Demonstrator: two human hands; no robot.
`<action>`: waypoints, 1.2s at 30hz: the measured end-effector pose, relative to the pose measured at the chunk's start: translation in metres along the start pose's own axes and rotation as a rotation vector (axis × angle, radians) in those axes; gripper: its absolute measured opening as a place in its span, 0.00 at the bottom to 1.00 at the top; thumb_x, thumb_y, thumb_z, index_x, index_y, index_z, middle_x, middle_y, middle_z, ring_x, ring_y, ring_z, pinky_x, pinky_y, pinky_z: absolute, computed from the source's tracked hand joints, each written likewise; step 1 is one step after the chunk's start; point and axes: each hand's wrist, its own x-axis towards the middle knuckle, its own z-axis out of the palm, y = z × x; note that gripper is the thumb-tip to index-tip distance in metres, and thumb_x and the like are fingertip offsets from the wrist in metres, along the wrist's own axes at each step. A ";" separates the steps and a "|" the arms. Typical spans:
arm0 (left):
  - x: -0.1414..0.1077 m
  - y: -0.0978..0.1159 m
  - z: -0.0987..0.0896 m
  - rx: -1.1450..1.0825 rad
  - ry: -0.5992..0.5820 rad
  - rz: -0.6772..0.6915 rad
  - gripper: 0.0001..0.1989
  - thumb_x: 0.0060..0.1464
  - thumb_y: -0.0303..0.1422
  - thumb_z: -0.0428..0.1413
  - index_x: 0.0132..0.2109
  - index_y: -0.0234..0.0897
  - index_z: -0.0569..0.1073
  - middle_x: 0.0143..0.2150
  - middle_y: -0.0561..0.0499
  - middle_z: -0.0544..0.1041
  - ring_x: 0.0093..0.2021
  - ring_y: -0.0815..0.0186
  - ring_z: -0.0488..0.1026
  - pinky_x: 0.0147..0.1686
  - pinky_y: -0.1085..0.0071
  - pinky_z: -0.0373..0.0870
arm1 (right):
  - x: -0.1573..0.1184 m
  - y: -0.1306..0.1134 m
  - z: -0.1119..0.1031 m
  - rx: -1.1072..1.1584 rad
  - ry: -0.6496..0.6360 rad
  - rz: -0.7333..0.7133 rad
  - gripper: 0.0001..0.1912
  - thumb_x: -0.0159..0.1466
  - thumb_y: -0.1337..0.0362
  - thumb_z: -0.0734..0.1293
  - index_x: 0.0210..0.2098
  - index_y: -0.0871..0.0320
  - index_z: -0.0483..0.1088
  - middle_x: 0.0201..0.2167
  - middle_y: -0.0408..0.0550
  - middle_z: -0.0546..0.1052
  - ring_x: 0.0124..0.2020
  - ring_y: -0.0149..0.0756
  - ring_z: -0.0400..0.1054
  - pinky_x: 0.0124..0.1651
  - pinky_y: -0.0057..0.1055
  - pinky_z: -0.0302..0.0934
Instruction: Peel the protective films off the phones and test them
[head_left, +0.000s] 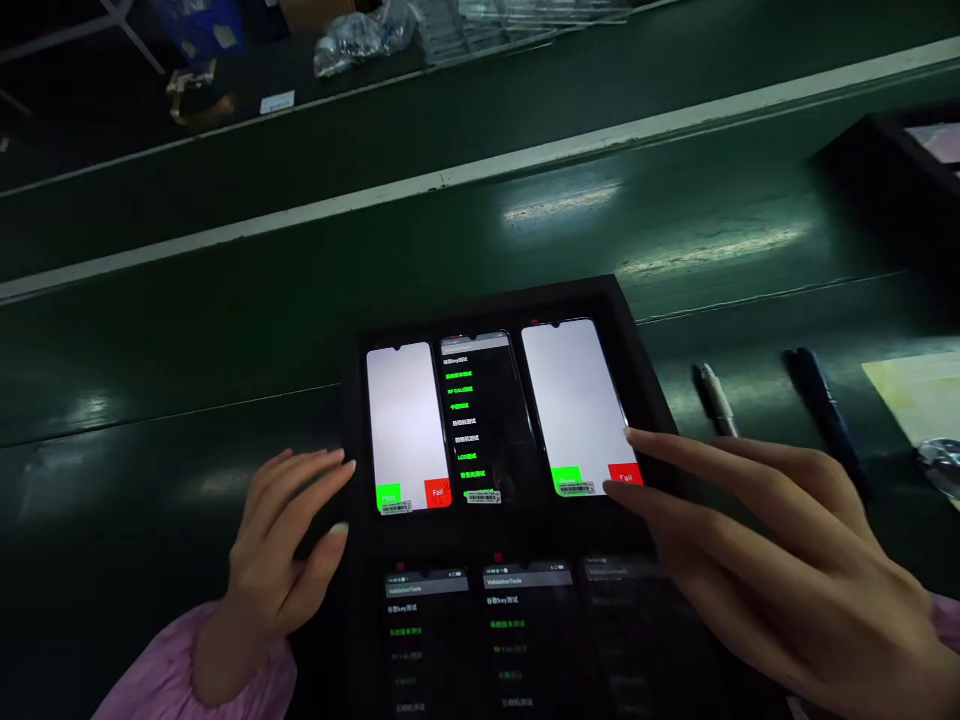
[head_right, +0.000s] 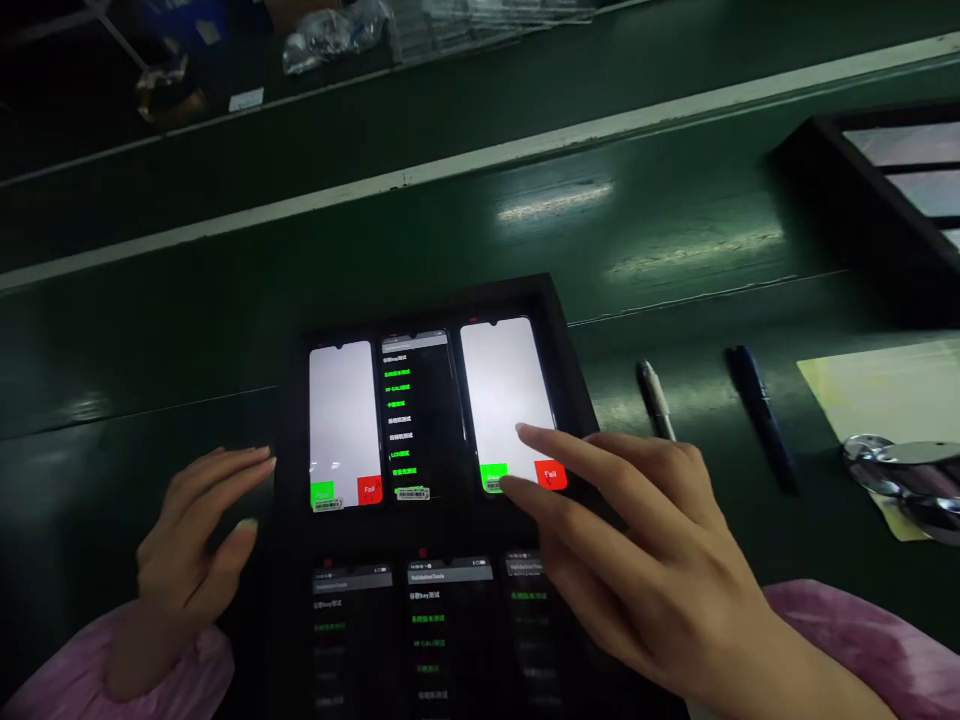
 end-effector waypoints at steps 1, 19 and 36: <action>0.006 -0.002 0.002 0.014 -0.022 -0.037 0.26 0.70 0.29 0.53 0.72 0.43 0.66 0.62 0.43 0.75 0.63 0.54 0.72 0.68 0.53 0.64 | 0.006 0.002 0.005 0.006 0.013 -0.010 0.14 0.71 0.70 0.66 0.55 0.53 0.73 0.62 0.55 0.76 0.54 0.52 0.70 0.50 0.48 0.65; 0.051 -0.012 0.021 0.253 -0.091 -0.117 0.21 0.71 0.46 0.53 0.64 0.42 0.74 0.70 0.35 0.66 0.70 0.39 0.65 0.69 0.31 0.55 | 0.054 0.047 0.024 -0.083 0.008 0.096 0.19 0.78 0.56 0.58 0.53 0.50 0.81 0.66 0.54 0.74 0.61 0.61 0.66 0.55 0.59 0.62; -0.124 0.097 0.002 0.114 -0.044 -0.125 0.26 0.66 0.35 0.61 0.68 0.44 0.69 0.62 0.40 0.74 0.63 0.47 0.74 0.64 0.44 0.72 | -0.101 -0.054 0.003 -0.035 0.103 -0.071 0.17 0.78 0.55 0.60 0.49 0.53 0.80 0.59 0.55 0.80 0.56 0.52 0.73 0.52 0.50 0.57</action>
